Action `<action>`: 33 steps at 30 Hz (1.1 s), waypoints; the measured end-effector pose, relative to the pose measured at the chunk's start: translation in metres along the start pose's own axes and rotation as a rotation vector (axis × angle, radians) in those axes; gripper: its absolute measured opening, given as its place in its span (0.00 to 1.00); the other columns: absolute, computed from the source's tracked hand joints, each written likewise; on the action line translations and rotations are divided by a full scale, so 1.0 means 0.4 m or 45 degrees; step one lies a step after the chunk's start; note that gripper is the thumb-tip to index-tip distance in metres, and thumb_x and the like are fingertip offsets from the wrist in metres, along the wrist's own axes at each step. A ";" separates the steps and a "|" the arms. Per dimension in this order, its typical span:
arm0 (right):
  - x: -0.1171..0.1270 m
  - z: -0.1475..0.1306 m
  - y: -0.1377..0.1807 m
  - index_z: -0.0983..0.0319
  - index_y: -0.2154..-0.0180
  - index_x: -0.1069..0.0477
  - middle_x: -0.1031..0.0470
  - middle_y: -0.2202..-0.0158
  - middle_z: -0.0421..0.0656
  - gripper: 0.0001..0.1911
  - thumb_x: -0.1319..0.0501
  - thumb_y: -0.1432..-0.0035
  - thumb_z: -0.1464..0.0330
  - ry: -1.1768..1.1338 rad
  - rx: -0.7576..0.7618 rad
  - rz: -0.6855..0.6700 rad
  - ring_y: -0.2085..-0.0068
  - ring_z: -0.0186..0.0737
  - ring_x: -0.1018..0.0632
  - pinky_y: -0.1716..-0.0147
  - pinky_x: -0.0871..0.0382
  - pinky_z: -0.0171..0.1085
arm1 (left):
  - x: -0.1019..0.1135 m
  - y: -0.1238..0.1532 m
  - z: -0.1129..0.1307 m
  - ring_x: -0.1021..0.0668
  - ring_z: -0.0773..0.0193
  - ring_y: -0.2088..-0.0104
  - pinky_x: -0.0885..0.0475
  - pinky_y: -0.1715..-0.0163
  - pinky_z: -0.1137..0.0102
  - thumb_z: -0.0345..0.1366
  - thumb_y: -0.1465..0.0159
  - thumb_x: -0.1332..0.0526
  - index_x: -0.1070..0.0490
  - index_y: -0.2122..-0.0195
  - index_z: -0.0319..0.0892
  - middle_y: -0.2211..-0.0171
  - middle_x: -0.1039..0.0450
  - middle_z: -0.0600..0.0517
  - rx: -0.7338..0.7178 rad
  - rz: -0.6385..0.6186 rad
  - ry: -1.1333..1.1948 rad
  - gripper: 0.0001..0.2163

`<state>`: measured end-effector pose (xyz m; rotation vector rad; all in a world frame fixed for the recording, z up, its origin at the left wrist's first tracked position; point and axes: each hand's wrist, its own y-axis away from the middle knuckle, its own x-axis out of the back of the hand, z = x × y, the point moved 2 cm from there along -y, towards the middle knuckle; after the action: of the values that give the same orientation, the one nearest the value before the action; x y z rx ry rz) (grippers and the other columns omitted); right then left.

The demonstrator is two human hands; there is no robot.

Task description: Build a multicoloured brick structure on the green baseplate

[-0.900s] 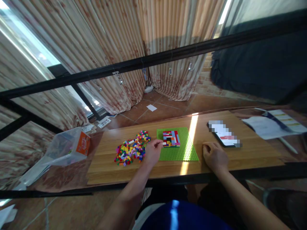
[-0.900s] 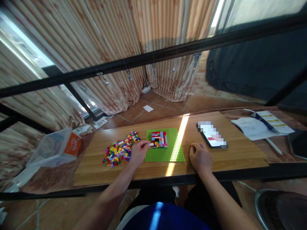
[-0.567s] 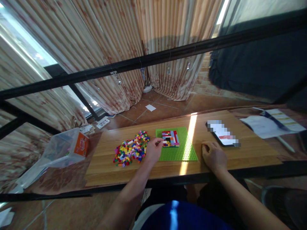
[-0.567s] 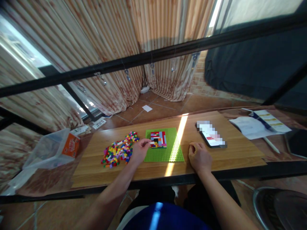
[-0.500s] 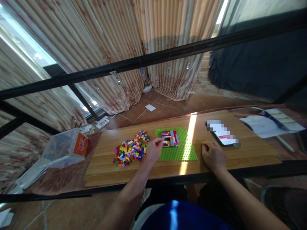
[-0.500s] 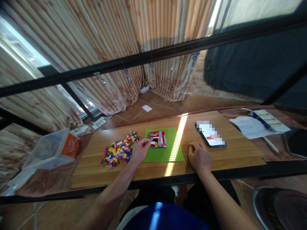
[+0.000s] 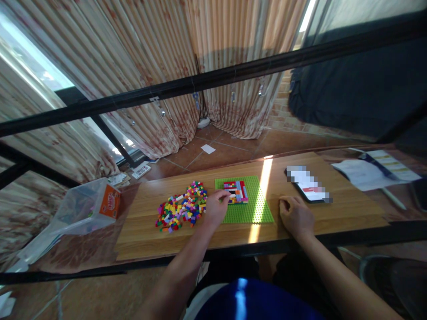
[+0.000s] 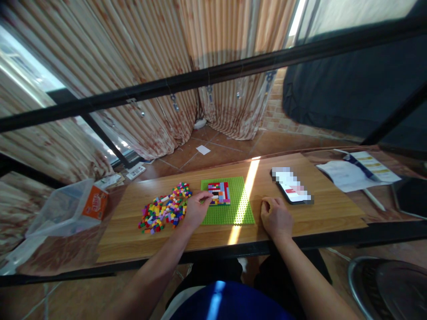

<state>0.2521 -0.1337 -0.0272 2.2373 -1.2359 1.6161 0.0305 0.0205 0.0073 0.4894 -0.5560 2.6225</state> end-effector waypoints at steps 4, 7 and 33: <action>-0.001 0.001 0.000 0.61 0.61 0.23 0.24 0.60 0.47 0.14 0.46 0.39 0.64 0.003 0.000 0.000 0.68 0.38 0.28 0.72 0.44 0.37 | 0.002 -0.007 0.010 0.22 0.62 0.62 0.28 0.57 0.68 0.24 0.40 0.38 0.23 0.70 0.41 0.66 0.22 0.50 -0.125 -0.019 -0.105 0.07; -0.001 -0.001 0.001 0.61 0.61 0.23 0.24 0.60 0.47 0.14 0.46 0.39 0.64 0.006 0.001 0.009 0.68 0.39 0.28 0.72 0.45 0.37 | -0.005 -0.002 0.008 0.22 0.62 0.63 0.27 0.59 0.68 0.24 0.38 0.39 0.24 0.69 0.41 0.67 0.23 0.50 -0.195 -0.011 -0.180 0.07; -0.006 0.003 0.003 0.62 0.61 0.23 0.25 0.61 0.47 0.13 0.45 0.39 0.65 0.030 0.013 0.026 0.69 0.38 0.30 0.73 0.45 0.37 | -0.027 0.026 0.022 0.25 0.57 0.60 0.28 0.57 0.62 0.25 0.36 0.42 0.25 0.67 0.40 0.65 0.26 0.48 -0.432 -0.102 -0.762 0.07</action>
<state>0.2517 -0.1340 -0.0300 2.2123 -1.2520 1.6545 0.0370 0.0046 0.0073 1.1586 -1.1114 2.2136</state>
